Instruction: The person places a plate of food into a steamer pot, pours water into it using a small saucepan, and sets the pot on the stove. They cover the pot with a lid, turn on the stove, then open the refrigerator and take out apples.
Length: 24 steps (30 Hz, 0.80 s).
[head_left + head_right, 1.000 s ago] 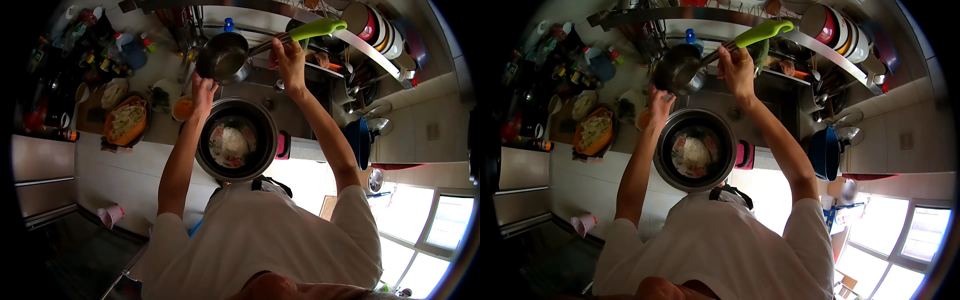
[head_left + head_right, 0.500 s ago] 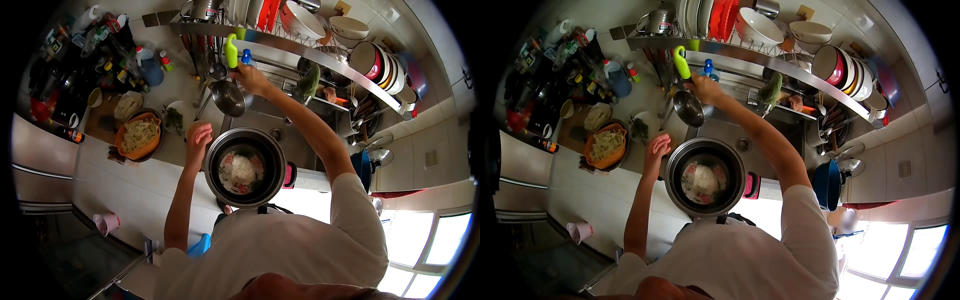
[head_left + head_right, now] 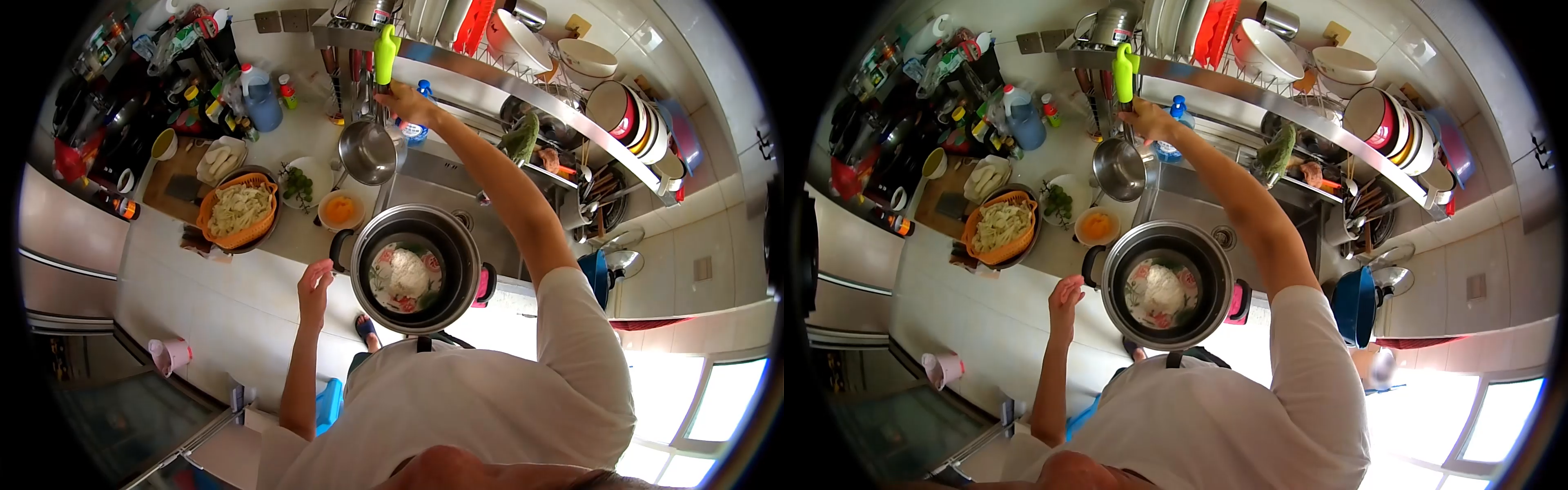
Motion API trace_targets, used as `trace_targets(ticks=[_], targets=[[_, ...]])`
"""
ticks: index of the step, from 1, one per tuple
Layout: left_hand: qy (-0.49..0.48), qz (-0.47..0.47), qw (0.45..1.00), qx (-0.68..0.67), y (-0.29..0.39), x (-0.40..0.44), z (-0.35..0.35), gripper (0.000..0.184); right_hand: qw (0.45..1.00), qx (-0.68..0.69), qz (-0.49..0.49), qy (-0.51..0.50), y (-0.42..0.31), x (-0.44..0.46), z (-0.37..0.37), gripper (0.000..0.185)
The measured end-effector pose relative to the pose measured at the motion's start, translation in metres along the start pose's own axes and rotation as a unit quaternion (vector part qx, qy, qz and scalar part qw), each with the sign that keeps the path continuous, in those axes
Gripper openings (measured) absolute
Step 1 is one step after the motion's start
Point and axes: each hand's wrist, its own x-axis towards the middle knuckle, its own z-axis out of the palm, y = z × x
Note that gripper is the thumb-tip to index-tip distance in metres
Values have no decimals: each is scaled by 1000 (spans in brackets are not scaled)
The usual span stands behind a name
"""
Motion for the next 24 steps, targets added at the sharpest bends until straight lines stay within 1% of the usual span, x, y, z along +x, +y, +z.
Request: trace_targets(ticks=[1,4,7,10,11,12,14,15,18,19,20,22,24], targets=[[20,-21,999,-16,1,-4,1,26,1000,13,4,-16,0,2,0,39],[1,-36,999,-14,-3,-11,-3,27,998,48,13,-32,3,2,6,39],[-20,-23,1000,4,-9,-15,-11,24,997,78,-2,9,8,-5,17,40],[-33,-28,999,-1,-15,-19,-17,24,996,90,21,6,9,-13,16,43],[-36,-28,999,-5,-16,-17,-17,25,993,117,11,6,10,-21,14,47],[-41,-16,999,14,-20,-15,-18,26,988,147,43,16,16,-29,14,51],[-51,9,997,52,-31,-11,-18,28,990,129,63,-7,29,-56,11,52],[-41,29,996,76,-31,-10,-14,36,992,108,72,-8,42,-72,10,52],[-5,24,999,37,-31,-5,-1,41,995,48,83,9,92,-145,10,48],[-13,15,1000,22,-31,1,2,41,995,-48,20,85,129,-174,17,45],[-21,6,1000,7,-31,7,3,41,976,-144,-43,160,168,-205,28,41],[-35,-12,999,-24,-30,22,5,42,948,-224,-39,224,200,-275,42,36],[-37,-64,997,-35,-21,38,9,39,934,-238,13,268,227,-338,72,31]])
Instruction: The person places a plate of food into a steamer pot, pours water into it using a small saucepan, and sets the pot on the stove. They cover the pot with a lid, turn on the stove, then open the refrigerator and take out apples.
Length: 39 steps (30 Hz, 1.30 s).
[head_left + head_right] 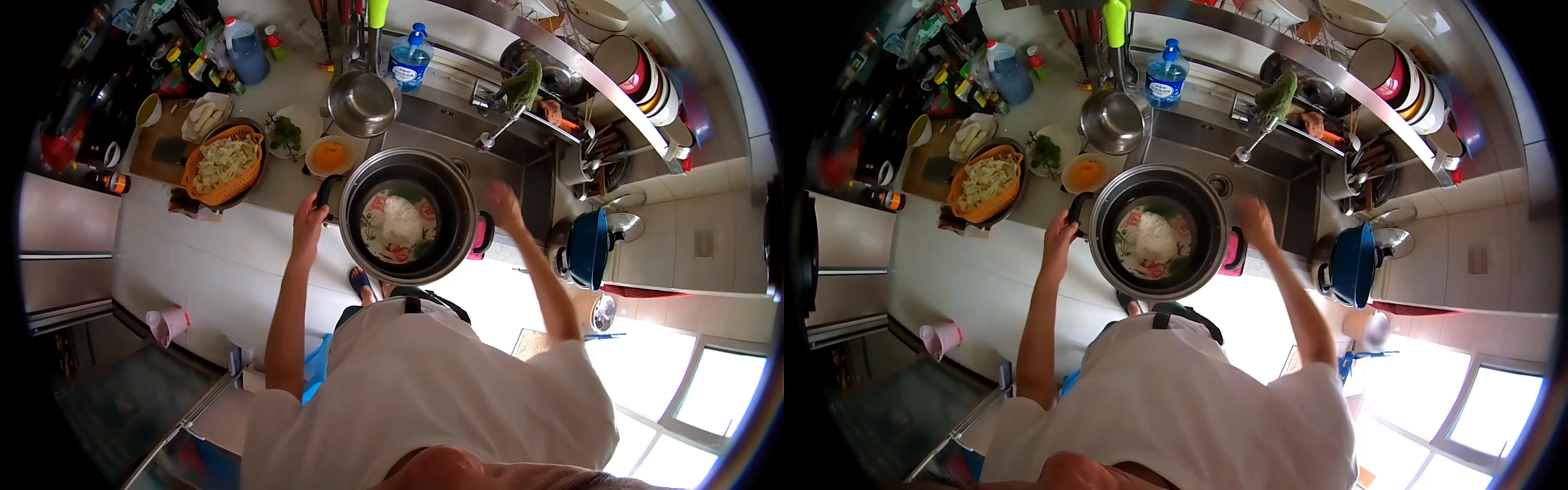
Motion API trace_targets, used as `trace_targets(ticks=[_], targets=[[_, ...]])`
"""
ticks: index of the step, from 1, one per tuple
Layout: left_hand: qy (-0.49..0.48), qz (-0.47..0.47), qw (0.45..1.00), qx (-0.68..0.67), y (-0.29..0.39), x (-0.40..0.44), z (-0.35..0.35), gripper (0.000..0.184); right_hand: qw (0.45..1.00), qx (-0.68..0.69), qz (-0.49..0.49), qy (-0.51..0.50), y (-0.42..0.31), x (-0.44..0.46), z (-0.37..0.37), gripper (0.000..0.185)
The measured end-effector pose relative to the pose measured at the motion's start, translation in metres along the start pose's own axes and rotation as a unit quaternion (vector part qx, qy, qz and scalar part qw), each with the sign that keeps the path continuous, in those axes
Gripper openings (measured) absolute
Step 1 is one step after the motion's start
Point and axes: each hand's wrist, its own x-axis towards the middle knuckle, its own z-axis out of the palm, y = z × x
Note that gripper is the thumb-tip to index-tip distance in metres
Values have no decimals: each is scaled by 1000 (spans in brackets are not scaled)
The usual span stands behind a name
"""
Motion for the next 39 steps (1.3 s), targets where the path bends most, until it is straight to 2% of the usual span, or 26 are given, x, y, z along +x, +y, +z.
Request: trace_targets(ticks=[2,3,4,5,6,8,11,18,22,24,26,31,34,39], targets=[[-2,-59,998,-13,11,16,8,37,958,89,243,-123,-4,-44,6,26],[10,-91,996,-22,14,24,14,28,873,336,326,-137,-8,-57,7,25],[18,-108,993,-46,10,32,13,23,722,557,386,-137,-15,-66,7,25],[26,-125,989,-70,4,41,10,18,665,643,363,-114,-39,-63,-5,24],[36,-140,985,-94,-2,45,9,16,644,658,382,-81,-45,-65,-4,20],[52,-145,982,-114,3,42,16,17,567,700,432,-36,-57,-55,-13,16],[71,-140,982,-104,4,35,18,17,599,678,424,-40,-60,-52,-16,17],[93,-125,974,-166,25,-18,-4,15,617,655,423,-103,-92,-24,-50,17],[105,-108,966,-209,54,-50,-32,15,587,688,402,-142,-132,-3,-67,19],[112,-100,963,-224,72,-66,-51,14,598,679,391,-167,-158,10,-73,23],[122,-98,957,-245,87,-80,-75,13,611,670,378,-187,-182,20,-71,29],[130,-71,951,-272,119,-111,-160,17,619,659,369,-216,-271,45,-51,31],[128,-38,950,-282,143,-131,-221,22,598,675,353,-249,-330,56,-30,25],[152,14,950,-273,192,-170,-321,33,598,670,343,-277,-434,77,16,29]])
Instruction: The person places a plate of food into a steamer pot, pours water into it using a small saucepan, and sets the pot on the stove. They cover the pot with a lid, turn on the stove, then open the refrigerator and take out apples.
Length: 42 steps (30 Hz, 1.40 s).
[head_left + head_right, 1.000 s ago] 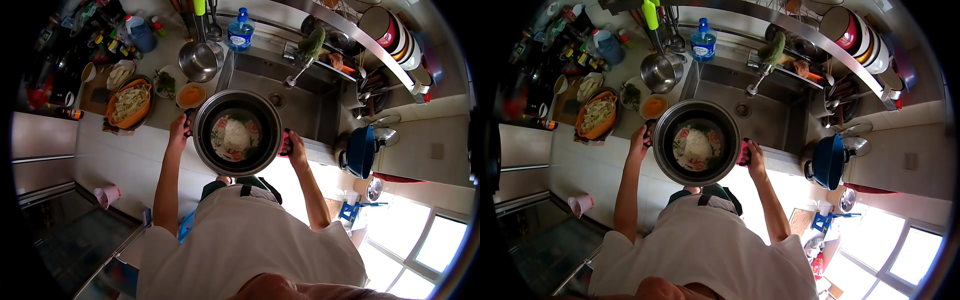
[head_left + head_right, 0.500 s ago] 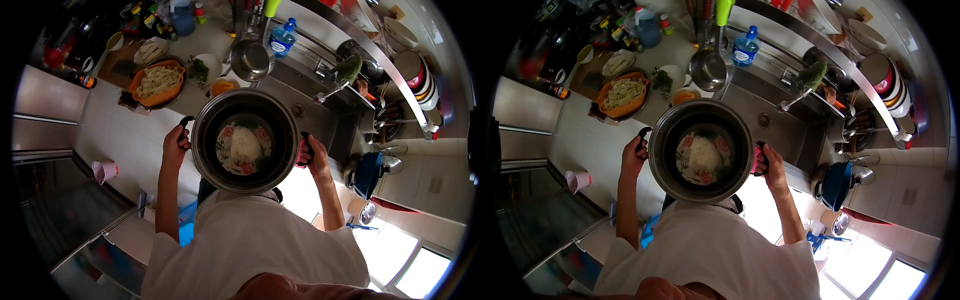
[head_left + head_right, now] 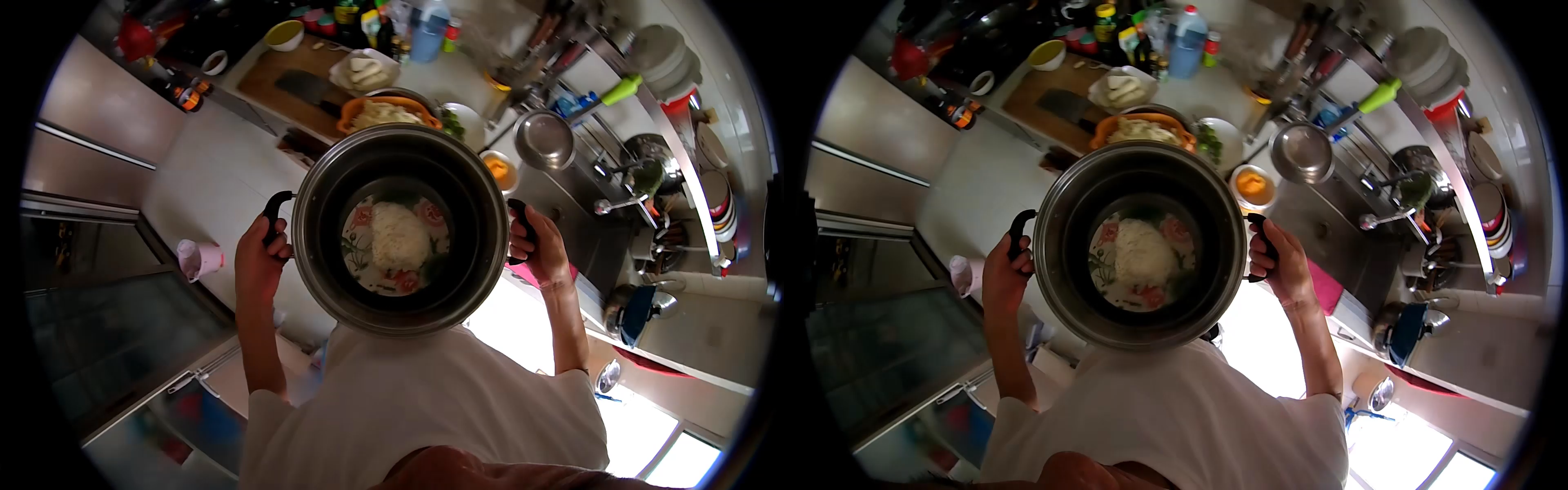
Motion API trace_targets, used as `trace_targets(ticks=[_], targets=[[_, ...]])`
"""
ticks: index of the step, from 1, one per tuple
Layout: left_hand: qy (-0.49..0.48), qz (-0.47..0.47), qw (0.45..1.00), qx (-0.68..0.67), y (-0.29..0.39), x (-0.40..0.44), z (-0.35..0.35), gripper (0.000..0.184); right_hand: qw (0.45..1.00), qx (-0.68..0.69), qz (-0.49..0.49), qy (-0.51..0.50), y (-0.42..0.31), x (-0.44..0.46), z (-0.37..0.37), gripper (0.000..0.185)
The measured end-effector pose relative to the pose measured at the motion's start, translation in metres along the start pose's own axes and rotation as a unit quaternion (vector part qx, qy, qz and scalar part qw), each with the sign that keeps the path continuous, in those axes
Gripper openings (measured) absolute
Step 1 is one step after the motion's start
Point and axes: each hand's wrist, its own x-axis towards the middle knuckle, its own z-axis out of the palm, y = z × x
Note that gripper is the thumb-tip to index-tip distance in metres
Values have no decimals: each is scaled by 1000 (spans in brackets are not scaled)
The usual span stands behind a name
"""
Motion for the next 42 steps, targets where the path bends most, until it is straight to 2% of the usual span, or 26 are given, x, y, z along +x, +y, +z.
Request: trace_targets(ticks=[8,12,15,21,27,28,42], targets=[[38,81,995,-34,117,16,-143,26,992,0,72,-100,46,101,173,22],[116,124,985,-44,163,37,-196,26,982,-18,112,-150,71,171,249,21],[132,142,977,-83,191,61,-251,25,976,-42,124,-173,88,223,307,22],[174,165,965,-102,261,109,-314,26,953,-50,157,-255,115,331,422,20],[212,196,952,-105,344,172,-379,22,944,-123,146,-271,122,421,548,20],[195,195,956,-101,361,184,-391,28,943,-117,149,-274,124,437,566,20],[134,174,972,-81,629,406,-531,26,956,-75,149,-242,164,644,813,24]])
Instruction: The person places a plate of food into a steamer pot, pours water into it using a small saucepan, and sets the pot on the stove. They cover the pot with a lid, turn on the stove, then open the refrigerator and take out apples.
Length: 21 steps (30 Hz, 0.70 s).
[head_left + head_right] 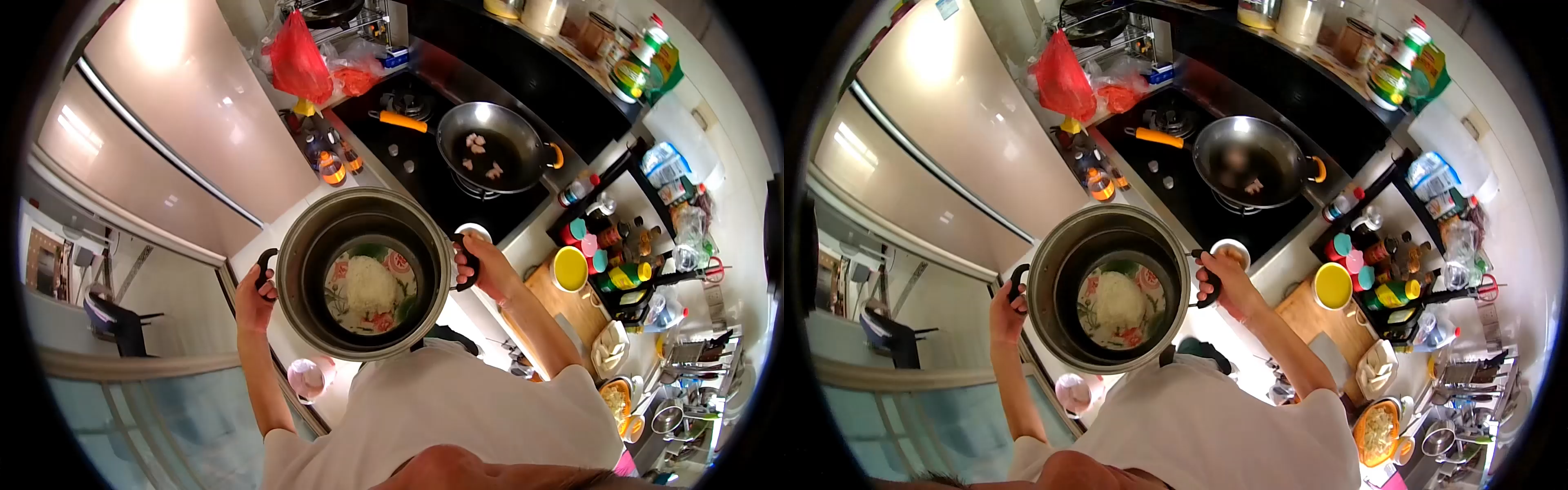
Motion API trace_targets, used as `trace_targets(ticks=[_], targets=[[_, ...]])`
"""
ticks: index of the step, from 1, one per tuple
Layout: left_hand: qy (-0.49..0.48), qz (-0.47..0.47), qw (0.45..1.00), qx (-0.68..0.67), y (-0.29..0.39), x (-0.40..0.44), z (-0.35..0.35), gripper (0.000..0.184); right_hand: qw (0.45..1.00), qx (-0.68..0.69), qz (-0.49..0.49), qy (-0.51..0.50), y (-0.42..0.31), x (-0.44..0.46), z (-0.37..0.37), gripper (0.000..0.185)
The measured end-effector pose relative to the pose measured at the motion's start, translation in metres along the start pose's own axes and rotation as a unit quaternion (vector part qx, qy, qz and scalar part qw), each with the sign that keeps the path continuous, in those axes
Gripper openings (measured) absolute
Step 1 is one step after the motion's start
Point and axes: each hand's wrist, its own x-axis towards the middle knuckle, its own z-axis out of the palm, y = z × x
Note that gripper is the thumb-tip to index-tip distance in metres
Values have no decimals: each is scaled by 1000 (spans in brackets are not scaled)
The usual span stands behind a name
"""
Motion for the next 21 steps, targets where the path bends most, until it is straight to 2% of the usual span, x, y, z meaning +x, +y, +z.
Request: trace_targets(ticks=[3,4,8,9,12,13,14,15,17,21], targets=[[-26,-10,999,23,48,77,-2,25,1000,21,4,7,-31,48,34,26],[2,-12,1000,21,64,104,3,24,1000,17,1,-4,-44,66,43,26],[-64,21,995,77,128,191,35,21,997,69,-7,-44,-89,138,70,27],[-37,26,995,88,144,213,47,21,995,84,-15,-44,-101,156,78,27],[-97,12,991,87,185,284,67,21,993,100,-38,-48,-143,205,96,27],[-111,6,990,85,198,304,79,22,990,105,-50,-77,-156,224,97,26],[-126,-2,988,83,210,325,92,22,991,92,-62,-79,-166,241,99,33],[-134,4,987,89,217,346,106,22,992,76,-70,-77,-179,255,100,39],[-140,12,984,110,234,380,132,22,991,71,-90,-69,-211,277,107,41],[-149,3,978,148,248,455,184,24,987,95,-124,-36,-264,316,111,36]])
